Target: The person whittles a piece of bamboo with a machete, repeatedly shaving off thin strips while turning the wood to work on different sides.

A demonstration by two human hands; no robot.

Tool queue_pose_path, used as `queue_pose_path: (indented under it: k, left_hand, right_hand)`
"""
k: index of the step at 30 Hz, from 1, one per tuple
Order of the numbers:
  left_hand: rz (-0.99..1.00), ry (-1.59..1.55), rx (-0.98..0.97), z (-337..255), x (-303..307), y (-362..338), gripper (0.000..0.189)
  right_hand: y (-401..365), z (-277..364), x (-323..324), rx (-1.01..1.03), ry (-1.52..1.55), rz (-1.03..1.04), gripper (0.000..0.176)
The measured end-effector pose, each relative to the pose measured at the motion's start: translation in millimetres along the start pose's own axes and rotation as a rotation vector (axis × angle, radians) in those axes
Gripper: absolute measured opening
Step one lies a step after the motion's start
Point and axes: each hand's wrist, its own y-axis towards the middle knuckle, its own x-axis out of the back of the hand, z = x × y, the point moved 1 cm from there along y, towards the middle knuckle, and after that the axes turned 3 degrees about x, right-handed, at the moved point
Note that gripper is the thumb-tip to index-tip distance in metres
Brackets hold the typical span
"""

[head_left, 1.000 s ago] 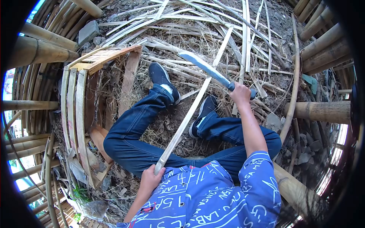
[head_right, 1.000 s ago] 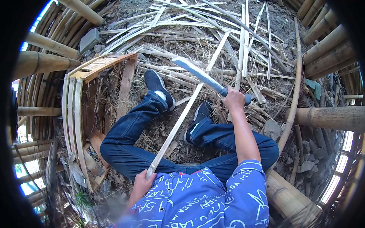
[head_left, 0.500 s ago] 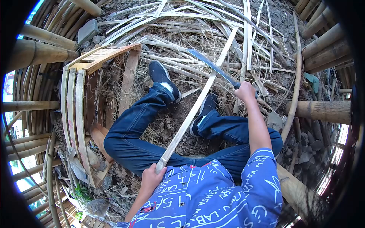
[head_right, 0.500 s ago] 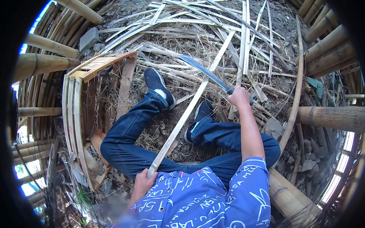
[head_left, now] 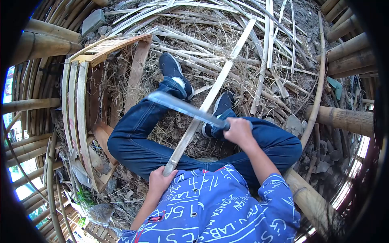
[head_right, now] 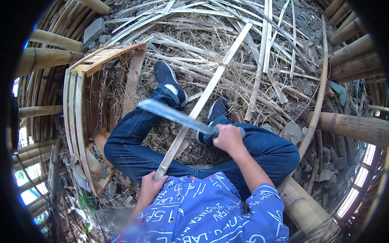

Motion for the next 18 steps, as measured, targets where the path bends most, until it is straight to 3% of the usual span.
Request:
queue_pose_path:
  k: [9,18]
  left_hand:
    - [-0.039,0.039,-0.031,3.6,-3.7,-1.2,0.044]
    - [-0.082,0.077,-0.07,0.3,-4.5,-3.6,0.044]
  right_hand:
    - [-13.7,16.8,-39.8,0.153,-0.052,0.098,0.021]
    - [33.3,-32.3,-14.2,-0.099,-0.091,-0.048,0.019]
